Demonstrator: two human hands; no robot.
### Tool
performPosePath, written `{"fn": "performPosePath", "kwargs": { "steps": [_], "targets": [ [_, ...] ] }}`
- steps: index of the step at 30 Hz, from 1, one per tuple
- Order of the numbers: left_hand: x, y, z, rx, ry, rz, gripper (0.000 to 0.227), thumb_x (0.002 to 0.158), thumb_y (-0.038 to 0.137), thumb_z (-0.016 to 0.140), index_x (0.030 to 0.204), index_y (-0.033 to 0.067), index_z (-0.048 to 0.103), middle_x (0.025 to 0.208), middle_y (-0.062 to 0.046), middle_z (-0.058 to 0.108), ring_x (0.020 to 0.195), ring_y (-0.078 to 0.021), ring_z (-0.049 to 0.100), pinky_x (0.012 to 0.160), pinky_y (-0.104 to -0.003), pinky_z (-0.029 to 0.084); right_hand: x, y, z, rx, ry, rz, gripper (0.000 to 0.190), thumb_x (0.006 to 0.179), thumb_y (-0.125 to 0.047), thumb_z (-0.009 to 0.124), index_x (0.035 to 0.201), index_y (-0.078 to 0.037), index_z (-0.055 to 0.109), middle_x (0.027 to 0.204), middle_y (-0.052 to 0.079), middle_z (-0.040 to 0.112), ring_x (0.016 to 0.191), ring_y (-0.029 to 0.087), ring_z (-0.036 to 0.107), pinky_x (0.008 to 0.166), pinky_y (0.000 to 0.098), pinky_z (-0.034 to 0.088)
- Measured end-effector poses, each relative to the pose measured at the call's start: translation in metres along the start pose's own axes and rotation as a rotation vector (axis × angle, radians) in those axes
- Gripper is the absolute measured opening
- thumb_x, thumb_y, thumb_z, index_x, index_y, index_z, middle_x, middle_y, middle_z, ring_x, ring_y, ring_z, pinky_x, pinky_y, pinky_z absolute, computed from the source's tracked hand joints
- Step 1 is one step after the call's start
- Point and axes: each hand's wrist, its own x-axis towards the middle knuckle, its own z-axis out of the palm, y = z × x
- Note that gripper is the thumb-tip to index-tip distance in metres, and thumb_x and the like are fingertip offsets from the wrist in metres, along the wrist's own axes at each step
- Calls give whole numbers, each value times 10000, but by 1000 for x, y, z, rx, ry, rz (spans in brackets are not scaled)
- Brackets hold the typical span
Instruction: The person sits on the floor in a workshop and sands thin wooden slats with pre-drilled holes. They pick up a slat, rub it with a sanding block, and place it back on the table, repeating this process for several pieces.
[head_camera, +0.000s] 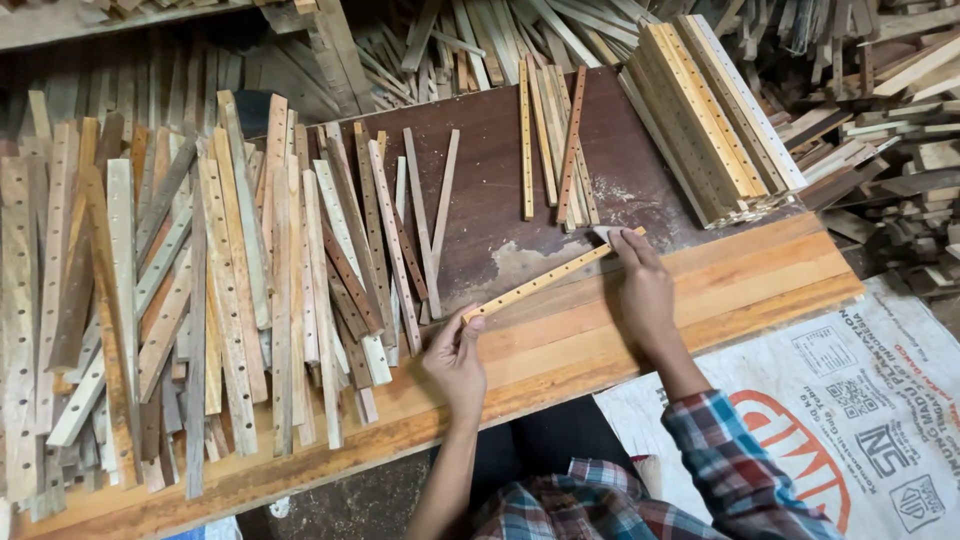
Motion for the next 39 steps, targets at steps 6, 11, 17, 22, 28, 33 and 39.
{"fn": "performPosePath", "kwargs": {
  "steps": [6,11,17,22,28,33,39],
  "targets": [
    [3,-2,4,21,7,29,160,820,115,809,973,72,821,873,-103,797,829,-171,742,770,-329,575,-1,-177,-87,286,-74,-209,455,919,-64,570,1350,-190,639,1360,32,633,1292,257,581,1074,358,480],
    [-2,-3,-3,0,37,-33,176,822,92,795,994,56,814,893,-120,797,839,-160,728,765,-326,582,6,-81,-35,168,19,-60,520,865,15,605,1361,-135,650,1295,89,671,1256,266,608,1047,341,511],
    [-4,2,1,-7,34,-61,177,825,92,794,996,53,813,881,-136,795,827,-162,724,724,-328,597,7,-113,-62,116,-85,-50,528,831,22,592,1336,-114,660,1262,110,680,1252,281,607,1064,383,493],
    [2,9,-2,-18,48,-63,165,852,69,772,1009,27,798,861,-171,787,790,-155,714,710,-319,602,-4,-134,-65,356,-175,-140,521,891,3,555,1387,-146,608,1391,86,605,1325,272,546,1155,362,415],
    [1,16,-2,-30,52,-54,183,836,88,789,1016,64,808,805,-119,778,772,-111,686,721,-296,598,-4,-23,-2,-50,-69,78,565,882,45,549,1408,-154,609,1359,90,637,1289,259,590,1068,357,496],
    [3,15,2,19,32,-36,171,841,108,786,1003,60,808,853,-125,797,820,-128,714,760,-326,589,-12,-168,-74,222,-186,-188,541,900,-57,563,1424,-190,566,1438,61,571,1357,258,519,1108,361,446],
    [0,0,-1,-15,58,-27,187,818,96,806,1003,74,814,832,-111,784,776,-135,720,705,-304,600,3,-25,-16,58,-16,90,561,806,-10,646,1356,-120,651,1303,109,649,1209,304,638,1024,375,525]
  ]
}}
